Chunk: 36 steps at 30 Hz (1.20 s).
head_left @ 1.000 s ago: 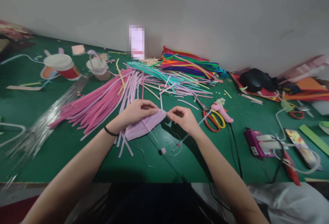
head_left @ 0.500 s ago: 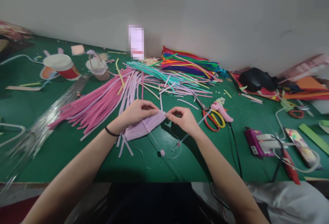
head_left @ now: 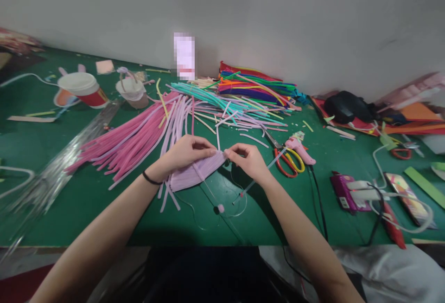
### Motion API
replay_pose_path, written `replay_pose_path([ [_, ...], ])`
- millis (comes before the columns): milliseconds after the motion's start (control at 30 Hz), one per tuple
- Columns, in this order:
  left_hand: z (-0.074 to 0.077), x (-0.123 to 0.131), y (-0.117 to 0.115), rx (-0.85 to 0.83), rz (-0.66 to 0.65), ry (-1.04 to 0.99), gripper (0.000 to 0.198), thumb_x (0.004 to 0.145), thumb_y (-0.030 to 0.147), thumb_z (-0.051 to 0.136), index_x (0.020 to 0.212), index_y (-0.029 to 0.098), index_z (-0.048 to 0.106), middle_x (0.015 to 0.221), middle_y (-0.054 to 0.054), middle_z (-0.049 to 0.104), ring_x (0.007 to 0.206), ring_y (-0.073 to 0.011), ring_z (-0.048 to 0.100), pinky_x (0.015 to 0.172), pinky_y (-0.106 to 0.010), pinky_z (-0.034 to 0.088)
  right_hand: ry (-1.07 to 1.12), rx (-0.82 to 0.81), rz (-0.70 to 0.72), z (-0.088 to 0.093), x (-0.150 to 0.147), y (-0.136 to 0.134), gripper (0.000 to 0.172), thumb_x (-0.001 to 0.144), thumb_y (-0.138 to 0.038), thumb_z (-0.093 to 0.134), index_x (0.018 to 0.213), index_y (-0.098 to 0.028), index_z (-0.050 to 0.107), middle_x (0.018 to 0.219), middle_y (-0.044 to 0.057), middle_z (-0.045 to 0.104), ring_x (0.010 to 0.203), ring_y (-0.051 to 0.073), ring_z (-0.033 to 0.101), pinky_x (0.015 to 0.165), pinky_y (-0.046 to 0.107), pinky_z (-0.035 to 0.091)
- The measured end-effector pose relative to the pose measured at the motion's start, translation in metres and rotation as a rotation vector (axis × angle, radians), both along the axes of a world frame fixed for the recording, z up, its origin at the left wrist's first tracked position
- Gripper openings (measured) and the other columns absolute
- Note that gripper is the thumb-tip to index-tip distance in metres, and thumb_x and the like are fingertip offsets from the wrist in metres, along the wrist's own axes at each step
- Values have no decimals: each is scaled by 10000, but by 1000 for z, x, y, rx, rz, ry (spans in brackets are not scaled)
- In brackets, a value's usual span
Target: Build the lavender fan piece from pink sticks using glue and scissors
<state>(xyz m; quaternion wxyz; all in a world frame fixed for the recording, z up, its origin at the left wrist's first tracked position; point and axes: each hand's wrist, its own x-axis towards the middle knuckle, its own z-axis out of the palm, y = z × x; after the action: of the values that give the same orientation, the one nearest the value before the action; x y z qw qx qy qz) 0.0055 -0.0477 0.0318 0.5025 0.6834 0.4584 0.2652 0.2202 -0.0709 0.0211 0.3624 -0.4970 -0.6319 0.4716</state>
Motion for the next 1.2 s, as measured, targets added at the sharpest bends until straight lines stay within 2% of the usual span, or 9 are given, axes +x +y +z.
replay_pose_path([
  [100, 0, 1, -1, 5, -6, 14, 240, 775, 402, 690, 868, 189, 751, 845, -39, 752, 789, -169, 660, 752, -271, 504, -4, 21, -63, -2, -1, 0, 333, 740, -488, 708, 663, -186, 591, 612, -14, 592, 547, 108, 503, 528, 250, 396],
  [200, 0, 1, -1, 2, 0, 19, 234, 773, 396, 690, 866, 190, 751, 844, -38, 751, 788, -166, 659, 761, -271, 505, 77, 70, -209, -5, 2, 3, 320, 768, -476, 691, 688, -198, 555, 577, -40, 550, 511, 97, 475, 514, 243, 388],
  [300, 0, 1, -1, -3, 3, 16, 219, 770, 381, 692, 861, 192, 751, 850, -38, 749, 788, -161, 655, 758, -266, 501, 130, 94, -272, -5, 7, 6, 316, 787, -486, 674, 702, -201, 568, 592, -32, 566, 521, 107, 504, 524, 250, 417],
  [400, 1, 1, -1, -11, 5, -6, 213, 765, 376, 694, 860, 192, 748, 854, -38, 746, 779, -159, 650, 737, -261, 495, 104, 64, -185, -3, 9, 6, 336, 807, -522, 639, 720, -198, 613, 681, 21, 658, 616, 146, 601, 563, 273, 465],
  [500, 1, 1, -2, -43, 20, -24, 247, 759, 394, 699, 888, 185, 726, 729, -23, 712, 644, -136, 609, 612, -243, 463, 121, 4, -83, -1, 4, 3, 310, 765, -503, 690, 846, -210, 633, 771, 36, 710, 718, 177, 664, 632, 300, 506],
  [633, 1, 2, -2, -65, 42, -17, 255, 748, 407, 708, 852, 175, 689, 612, 3, 643, 521, -106, 521, 493, -223, 370, 135, -50, -65, -1, -5, 0, 355, 686, -423, 768, 922, -211, 609, 750, 17, 712, 667, 166, 663, 641, 312, 518],
  [867, -3, 2, -2, -69, -3, 5, 259, 758, 417, 694, 842, 172, 686, 696, -18, 681, 610, -122, 570, 554, -229, 397, 173, -58, -38, -6, -8, 2, 331, 659, -396, 797, 847, -181, 630, 708, 6, 680, 639, 134, 636, 627, 274, 502],
  [1033, -2, 1, -2, -59, 1, 0, 263, 757, 416, 698, 848, 170, 687, 706, -25, 690, 614, -124, 578, 567, -230, 413, 146, -41, -43, -4, -3, 2, 300, 740, -438, 722, 864, -182, 630, 728, 16, 683, 658, 136, 636, 602, 261, 486],
  [1200, 0, 1, -2, -45, 33, -4, 266, 743, 426, 703, 823, 172, 696, 650, -9, 666, 581, -122, 558, 537, -228, 407, 99, -86, 23, 0, 4, 1, 355, 678, -424, 776, 895, -187, 624, 749, 13, 683, 658, 140, 628, 596, 267, 477],
])
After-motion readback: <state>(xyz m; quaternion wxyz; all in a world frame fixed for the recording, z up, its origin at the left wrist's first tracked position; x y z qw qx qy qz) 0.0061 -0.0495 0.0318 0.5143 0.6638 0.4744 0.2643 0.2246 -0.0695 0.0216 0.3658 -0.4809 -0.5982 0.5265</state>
